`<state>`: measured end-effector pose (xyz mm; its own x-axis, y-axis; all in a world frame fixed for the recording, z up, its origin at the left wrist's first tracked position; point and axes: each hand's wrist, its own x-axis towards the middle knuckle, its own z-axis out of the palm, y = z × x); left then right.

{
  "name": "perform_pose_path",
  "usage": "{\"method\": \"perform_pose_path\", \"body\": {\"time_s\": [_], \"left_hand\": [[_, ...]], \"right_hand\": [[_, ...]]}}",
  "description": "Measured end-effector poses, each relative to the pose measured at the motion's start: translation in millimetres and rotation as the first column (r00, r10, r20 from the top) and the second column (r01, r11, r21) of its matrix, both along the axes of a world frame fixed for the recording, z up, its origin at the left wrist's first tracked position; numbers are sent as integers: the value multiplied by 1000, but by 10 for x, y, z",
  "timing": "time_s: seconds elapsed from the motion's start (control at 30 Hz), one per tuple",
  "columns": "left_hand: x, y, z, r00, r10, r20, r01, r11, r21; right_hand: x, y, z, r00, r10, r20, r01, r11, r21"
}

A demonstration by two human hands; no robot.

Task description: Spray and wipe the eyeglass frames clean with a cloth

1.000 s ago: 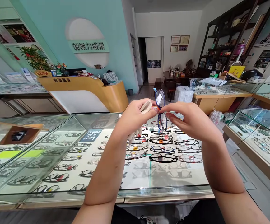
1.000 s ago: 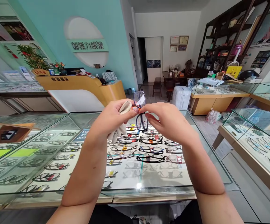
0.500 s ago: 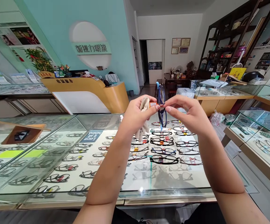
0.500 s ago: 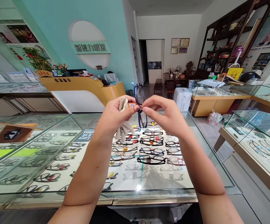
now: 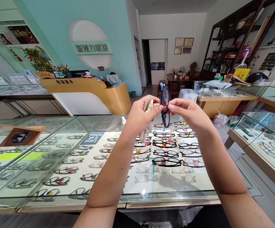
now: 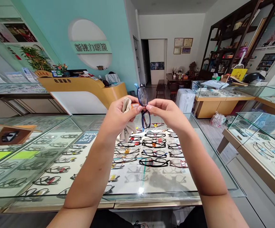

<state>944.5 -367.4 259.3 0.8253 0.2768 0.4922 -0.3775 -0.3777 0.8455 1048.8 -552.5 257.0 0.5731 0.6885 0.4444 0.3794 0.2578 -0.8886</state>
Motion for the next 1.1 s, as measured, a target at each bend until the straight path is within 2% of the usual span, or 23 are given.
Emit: {"method": "perform_pose_path", "body": {"time_s": [0.2, 0.33, 0.4, 0.5, 0.57, 0.63, 0.83, 0.97, 1.0, 1.07, 1.1], "left_hand": [[26, 29, -24, 999, 25, 26, -26, 999, 42], [78, 106, -85, 978, 169, 122, -188, 968, 166], [95, 146, -115, 943, 254, 213, -304, 920, 248], [101, 199, -134, 867, 355, 351, -475, 802, 362], [98, 232, -130, 811, 405, 422, -567, 723, 394], [98, 265, -123, 773, 430, 466, -617, 679, 397], [84, 303, -110, 793, 389, 468, -581, 713, 392], [16, 249, -73, 730, 449, 516, -648, 693, 314], [-3, 223, -64, 733, 451, 509, -645, 697, 312], [-31, 152, -56, 794, 384, 471, -572, 735, 364], [-36, 111, -61, 840, 312, 445, -501, 759, 415]], "right_hand": [[26, 16, -27, 999, 10, -44, -9, 1000, 11], [40, 21, -34, 999, -1, -51, 2, 1000, 15], [52, 14, -35, 999, -9, -40, 9, 1000, -7], [64, -11, -29, 1000, -9, -16, 8, 998, -56], [63, -30, -19, 1000, 11, 0, -11, 995, -102], [59, -45, -9, 999, 35, 17, -32, 989, -142], [83, -96, 3, 995, 89, -46, -93, 990, -106], [124, -162, 23, 997, 55, -52, -57, 997, -53], [131, -173, 29, 997, 46, -61, -48, 998, -39], [140, -182, 38, 996, 29, -85, -30, 999, -17], [141, -180, 40, 995, 21, -98, -22, 1000, -7]]}}
